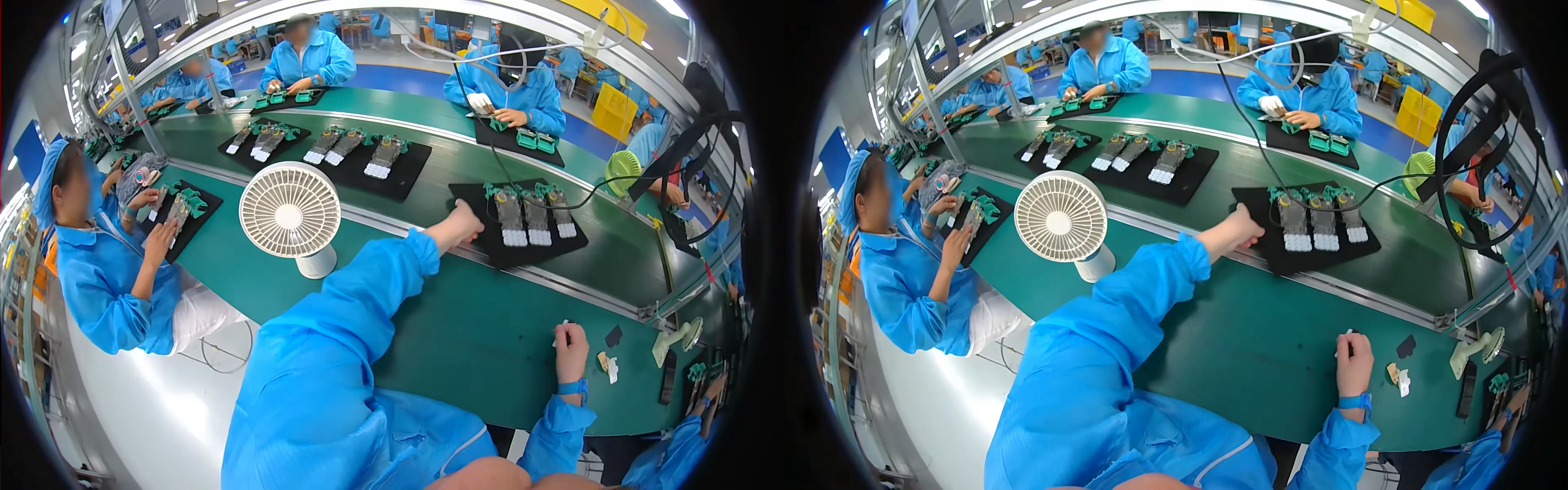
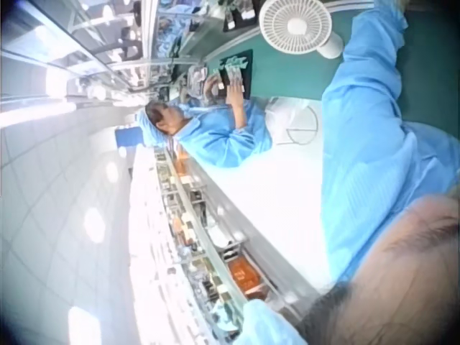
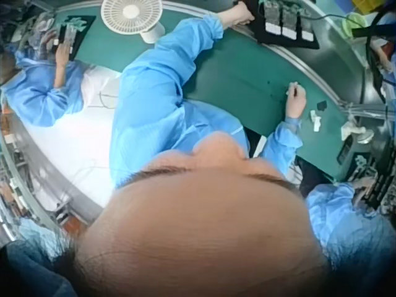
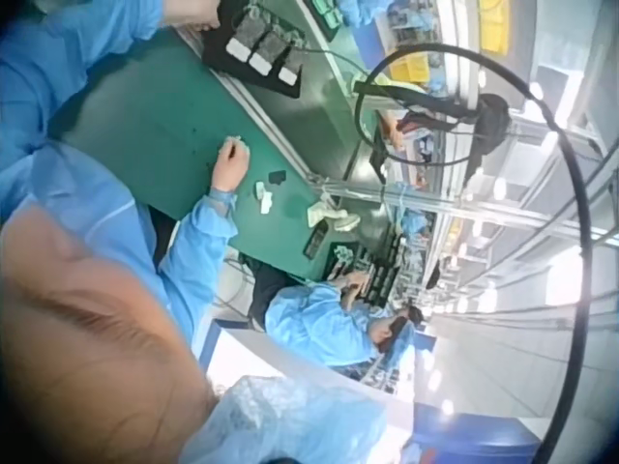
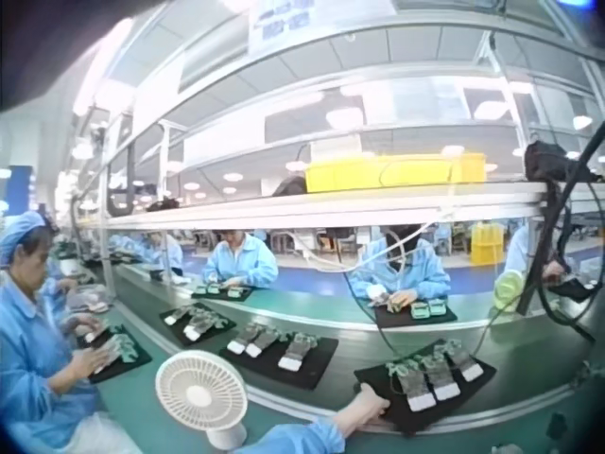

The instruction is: Assembling electronic components on a production line by attaching parts and stickers to circuit boards.

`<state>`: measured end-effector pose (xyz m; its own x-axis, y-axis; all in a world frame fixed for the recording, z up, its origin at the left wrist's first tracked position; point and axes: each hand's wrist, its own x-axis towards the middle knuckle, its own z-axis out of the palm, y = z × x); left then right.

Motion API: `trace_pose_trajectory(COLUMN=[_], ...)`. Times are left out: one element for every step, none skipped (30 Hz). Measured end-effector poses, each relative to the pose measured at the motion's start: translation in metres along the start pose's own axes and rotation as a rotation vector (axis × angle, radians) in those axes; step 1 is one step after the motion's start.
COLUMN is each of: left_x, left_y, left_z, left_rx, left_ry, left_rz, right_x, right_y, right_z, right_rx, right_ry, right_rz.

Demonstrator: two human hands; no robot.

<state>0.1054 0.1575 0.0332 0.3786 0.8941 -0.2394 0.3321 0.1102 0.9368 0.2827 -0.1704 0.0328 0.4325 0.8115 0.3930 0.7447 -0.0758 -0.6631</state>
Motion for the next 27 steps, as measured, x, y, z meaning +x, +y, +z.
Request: trace_pose_trajectory(left_x=[-0.009, -0.019, -0.026, -0.044, -0.066, -0.088, -0.104, -0.115, -0.124, -0.129, -0.133, -0.138, -0.144, -0.149, -0.154, -0.156, -0.159, -0.161, -0.162, -0.161, -0.162, -0.166, -0.17, -0.175, -0.177, -0.179, -0.181], left_y=[-0.011, -0.019, -0.025, -0.026, -0.027, -0.025, -0.025, -0.03, -0.037, -0.042, -0.047, -0.051, -0.049, -0.048, -0.051, -0.05, -0.051, -0.049, -0.048, -0.048, -0.048, -0.048, -0.047, -0.045, -0.045, -0.047, -0.048], left_z=[-0.007, -0.016, -0.029, -0.032, -0.037, -0.043, -0.047, -0.057, -0.065, -0.069, -0.073, -0.078, -0.079, -0.083, -0.083, -0.082, -0.082, -0.08, -0.076, -0.071, -0.066, -0.063, -0.059, -0.056, -0.053, -0.051, -0.051], left_rx=[-0.041, -0.081, -0.081, -0.069, -0.059, -0.035, 0.003, 0.034, 0.019, 0.018, 0.018, 0.019, 0.086, 0.144, 0.208, 0.227, 0.241, 0.258, 0.267, 0.27, 0.279, 0.309, 0.339, 0.409, 0.406, 0.425, 0.443], left_ry=[-0.021, -0.049, -0.152, -0.147, -0.132, -0.159, -0.205, -0.236, -0.302, -0.355, -0.413, -0.481, -0.539, -0.584, -0.616, -0.651, -0.677, -0.687, -0.692, -0.694, -0.713, -0.718, -0.729, -0.728, -0.728, -0.724, -0.721], left_rz=[-0.009, -0.025, -0.041, -0.053, -0.066, -0.051, -0.03, -0.022, 0.007, 0.013, 0.019, 0.022, 0.037, 0.051, 0.052, 0.045, 0.031, 0.023, 0.035, 0.043, 0.057, 0.086, 0.109, 0.137, 0.13, 0.134, 0.139], right_x=[0.001, -0.001, 0.0, -0.004, -0.008, -0.013, -0.021, -0.026, -0.031, -0.04, -0.05, -0.06, -0.073, -0.081, -0.09, -0.101, -0.11, -0.118, -0.128, -0.137, -0.144, -0.147, -0.145, -0.145, -0.144, -0.143, -0.143], right_y=[0.002, 0.006, 0.012, 0.019, 0.017, 0.017, 0.021, 0.024, 0.026, 0.013, 0.008, 0.003, -0.001, -0.004, -0.01, -0.015, -0.013, -0.011, -0.008, -0.003, 0.005, 0.012, 0.016, 0.017, 0.015, 0.015, 0.021], right_z=[-0.002, -0.006, -0.008, -0.012, -0.017, -0.022, -0.027, -0.028, -0.027, -0.035, -0.04, -0.04, -0.04, -0.036, -0.038, -0.041, -0.038, -0.037, -0.034, -0.032, -0.031, -0.029, -0.027, -0.028, -0.031, -0.031, -0.031], right_rx=[0.027, 0.058, 0.102, 0.142, 0.169, 0.142, 0.113, 0.133, 0.131, 0.126, 0.121, 0.1, 0.077, 0.031, -0.016, -0.064, -0.039, -0.028, -0.014, -0.013, 0.005, 0.026, 0.103, 0.069, 0.031, 0.034, 0.033], right_ry=[0.092, 0.126, 0.175, 0.231, 0.218, 0.27, 0.324, 0.292, 0.294, 0.312, 0.305, 0.322, 0.354, 0.376, 0.331, 0.294, 0.304, 0.325, 0.352, 0.355, 0.394, 0.431, 0.476, 0.466, 0.454, 0.468, 0.46], right_rz=[-0.028, 0.012, 0.022, 0.041, 0.107, 0.052, -0.001, 0.025, 0.058, 0.088, 0.109, 0.09, 0.077, 0.052, 0.075, 0.102, 0.148, 0.205, 0.267, 0.267, 0.272, 0.275, 0.306, 0.302, 0.297, 0.302, 0.305])
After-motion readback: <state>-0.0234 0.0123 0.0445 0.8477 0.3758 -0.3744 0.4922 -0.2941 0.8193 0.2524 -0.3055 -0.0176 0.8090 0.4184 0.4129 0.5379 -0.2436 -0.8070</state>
